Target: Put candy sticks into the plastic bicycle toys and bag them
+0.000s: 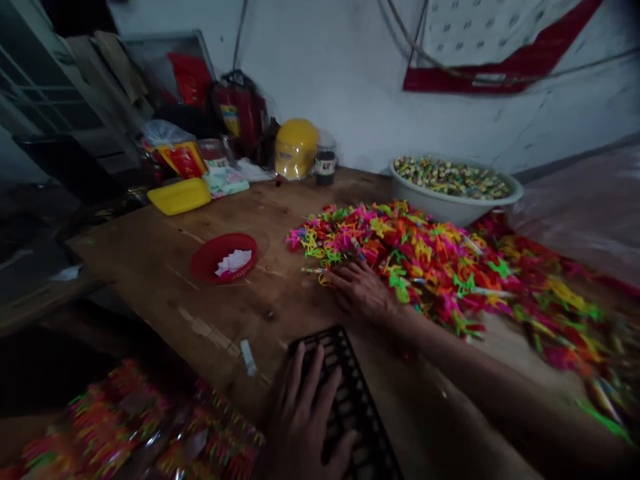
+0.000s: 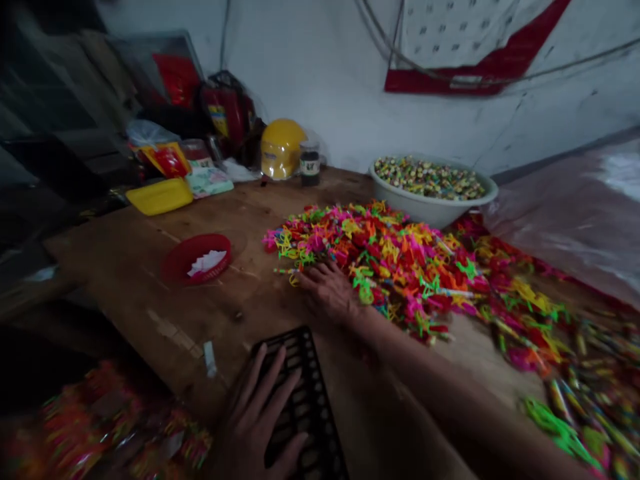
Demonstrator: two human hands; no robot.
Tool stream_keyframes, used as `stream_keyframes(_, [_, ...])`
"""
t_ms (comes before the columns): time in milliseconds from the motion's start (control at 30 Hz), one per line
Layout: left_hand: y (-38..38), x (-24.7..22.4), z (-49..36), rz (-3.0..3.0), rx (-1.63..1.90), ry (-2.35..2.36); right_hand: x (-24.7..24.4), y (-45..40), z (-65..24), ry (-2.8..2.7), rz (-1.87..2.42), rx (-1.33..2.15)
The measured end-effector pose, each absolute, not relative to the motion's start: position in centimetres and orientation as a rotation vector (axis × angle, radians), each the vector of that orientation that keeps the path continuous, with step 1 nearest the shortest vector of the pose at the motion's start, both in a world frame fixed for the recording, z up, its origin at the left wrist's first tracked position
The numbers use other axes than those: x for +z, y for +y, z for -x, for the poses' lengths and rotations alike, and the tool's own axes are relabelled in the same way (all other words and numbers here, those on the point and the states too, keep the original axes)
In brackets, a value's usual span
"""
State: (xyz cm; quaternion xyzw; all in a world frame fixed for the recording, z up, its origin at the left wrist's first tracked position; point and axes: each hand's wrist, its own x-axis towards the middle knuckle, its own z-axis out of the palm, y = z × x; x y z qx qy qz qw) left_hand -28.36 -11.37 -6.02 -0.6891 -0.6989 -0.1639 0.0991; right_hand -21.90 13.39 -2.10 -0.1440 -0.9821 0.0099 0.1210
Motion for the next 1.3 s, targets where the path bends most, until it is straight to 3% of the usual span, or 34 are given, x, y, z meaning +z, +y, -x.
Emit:
stream_keyframes(167, [-10.3,-4.1,25.0,2.157,-0.532,-2.271,-2.3,15.6,15.5,-2.836,0.019,0.041])
stream_keyframes(367, [-9.8,-3.5,23.4,2.348,-0.638,-2.307,-2.7,16.6,11.6,-2.805,0.011,0.081])
stream_keyframes(633, [-9.9,-3.3,22.9,2.351,-0.695,-2.328,0.2,10.9,15.4,-2.892,0.601,-0.048])
stream_keyframes(933, [-9.7,-3.1,22.0,2.332,-0.708,-2.309,1.2,8.2,19.0,-2.823,0.604,0.056])
stream_keyframes(1000, [-10.1,-3.2,21.5,2.275,-0.704,-2.334,2.4,7.4,16.3,-2.702,0.606,0.151])
stream_keyframes(1200, [-11.3,-2.7,18.0,2.285,-0.69,-2.373,0.6,1.9,5.7,-1.8,1.02,1.023])
stream_keyframes(1300, [-11.3,-2.5,16.6,2.301,-0.68,-2.364,-1.6,-0.6,2.9,-1.835,1.2,0.938])
